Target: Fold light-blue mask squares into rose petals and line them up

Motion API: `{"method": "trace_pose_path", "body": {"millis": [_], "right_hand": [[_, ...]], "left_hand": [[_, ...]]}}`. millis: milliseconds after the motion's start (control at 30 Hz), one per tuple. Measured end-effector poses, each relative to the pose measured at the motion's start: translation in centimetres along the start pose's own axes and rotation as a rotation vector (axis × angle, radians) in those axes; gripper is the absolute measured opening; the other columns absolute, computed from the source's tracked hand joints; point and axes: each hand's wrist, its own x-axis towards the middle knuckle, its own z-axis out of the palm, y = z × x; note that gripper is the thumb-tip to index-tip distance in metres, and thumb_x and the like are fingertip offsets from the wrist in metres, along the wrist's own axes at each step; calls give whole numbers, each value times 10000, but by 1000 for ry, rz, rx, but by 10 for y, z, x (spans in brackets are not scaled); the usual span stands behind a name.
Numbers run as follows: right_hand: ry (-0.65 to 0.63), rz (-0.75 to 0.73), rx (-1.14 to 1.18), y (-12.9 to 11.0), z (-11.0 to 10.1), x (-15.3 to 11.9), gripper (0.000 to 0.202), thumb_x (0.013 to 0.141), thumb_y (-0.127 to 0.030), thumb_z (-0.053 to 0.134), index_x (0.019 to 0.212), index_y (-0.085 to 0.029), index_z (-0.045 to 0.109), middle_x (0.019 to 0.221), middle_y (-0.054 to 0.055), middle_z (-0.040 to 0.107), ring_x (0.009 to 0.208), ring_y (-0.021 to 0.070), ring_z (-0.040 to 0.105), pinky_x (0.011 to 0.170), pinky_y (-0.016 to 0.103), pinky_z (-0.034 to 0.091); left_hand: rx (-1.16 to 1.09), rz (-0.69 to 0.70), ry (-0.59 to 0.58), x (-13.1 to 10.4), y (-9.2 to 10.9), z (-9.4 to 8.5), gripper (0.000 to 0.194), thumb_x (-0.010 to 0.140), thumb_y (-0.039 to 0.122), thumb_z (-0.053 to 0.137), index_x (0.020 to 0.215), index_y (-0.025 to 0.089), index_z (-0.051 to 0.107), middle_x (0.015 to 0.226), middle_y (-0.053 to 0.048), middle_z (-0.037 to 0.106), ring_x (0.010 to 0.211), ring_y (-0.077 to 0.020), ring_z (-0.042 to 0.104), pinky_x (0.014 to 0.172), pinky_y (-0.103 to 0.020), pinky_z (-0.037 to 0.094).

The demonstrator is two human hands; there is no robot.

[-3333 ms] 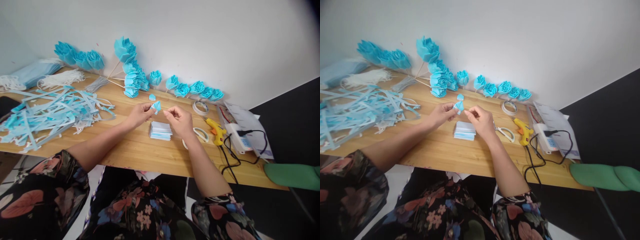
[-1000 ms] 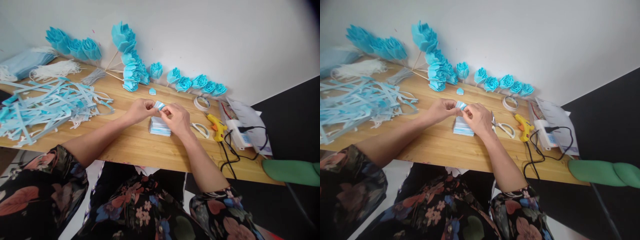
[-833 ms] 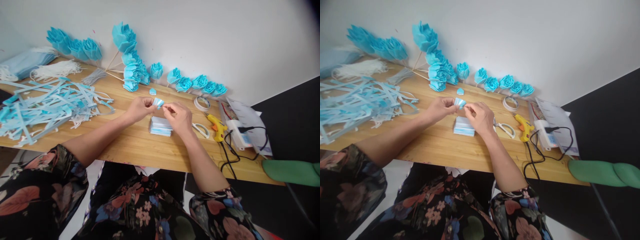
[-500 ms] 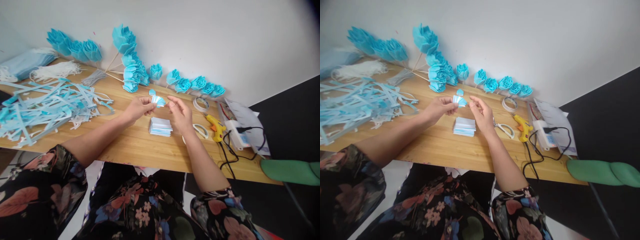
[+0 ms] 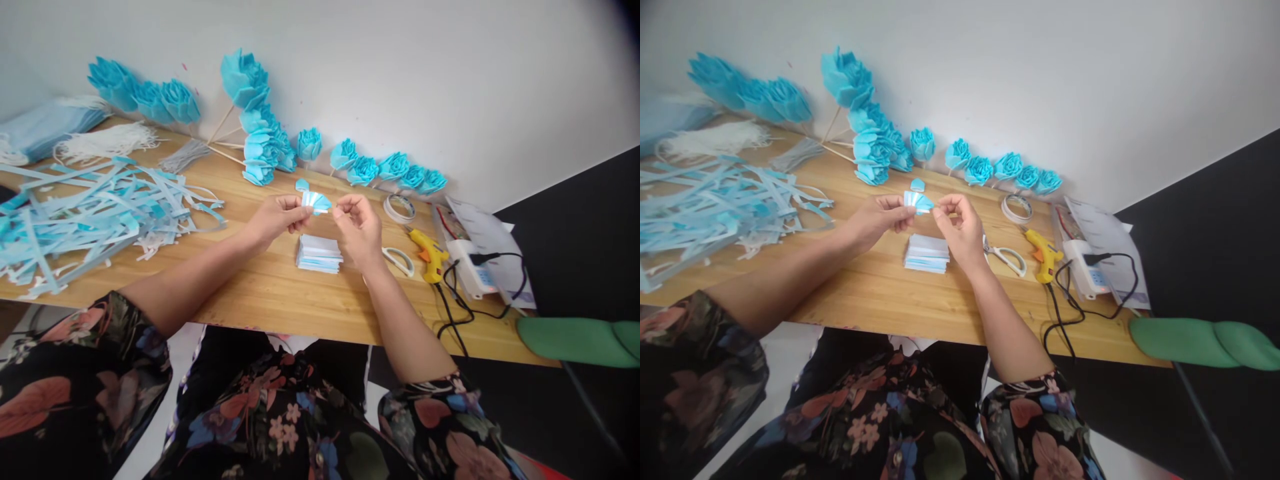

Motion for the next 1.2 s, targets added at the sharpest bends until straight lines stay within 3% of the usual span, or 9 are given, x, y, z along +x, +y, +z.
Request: {"method": "trace_pose_path", "body": {"millis": [133, 667, 1067, 1200], "right_hand": [[-16, 13, -71, -6, 0, -2, 90, 853, -305, 620, 833, -218, 632, 807, -10, 670, 740, 126, 614, 681, 265, 488], [49, -149, -225, -7, 1, -4, 68, 850, -243, 636, 792, -214, 659, 775, -19, 678, 704, 125, 589, 703, 276, 475], [38, -71, -223, -5, 2, -4, 100, 848, -290, 634, 777, -219, 631, 758, -14, 660, 688, 135, 576, 689, 298, 467], [15, 6, -82, 1, 1, -2, 147, 870, -370, 629, 925, -236, 649, 856, -4, 676, 786, 144, 617, 705, 289, 490]], "left_hand": [[-7, 5, 8, 0, 0, 0, 214, 793, 272, 695, 662, 147, 583, 605, 8, 603, 536, -72, 494, 547, -226, 376], [33, 8, -20, 0, -2, 1, 264, 767, 308, 730, 619, 137, 593, 577, 5, 600, 528, -68, 492, 522, -210, 364], [16, 19, -96, 1, -4, 4, 139, 836, 130, 614, 697, 125, 614, 611, 1, 622, 520, -62, 513, 511, -195, 376], [9, 35, -68, 2, -4, 4, 143, 837, 140, 623, 695, 128, 609, 602, 7, 610, 512, -57, 501, 510, -190, 374]]}}
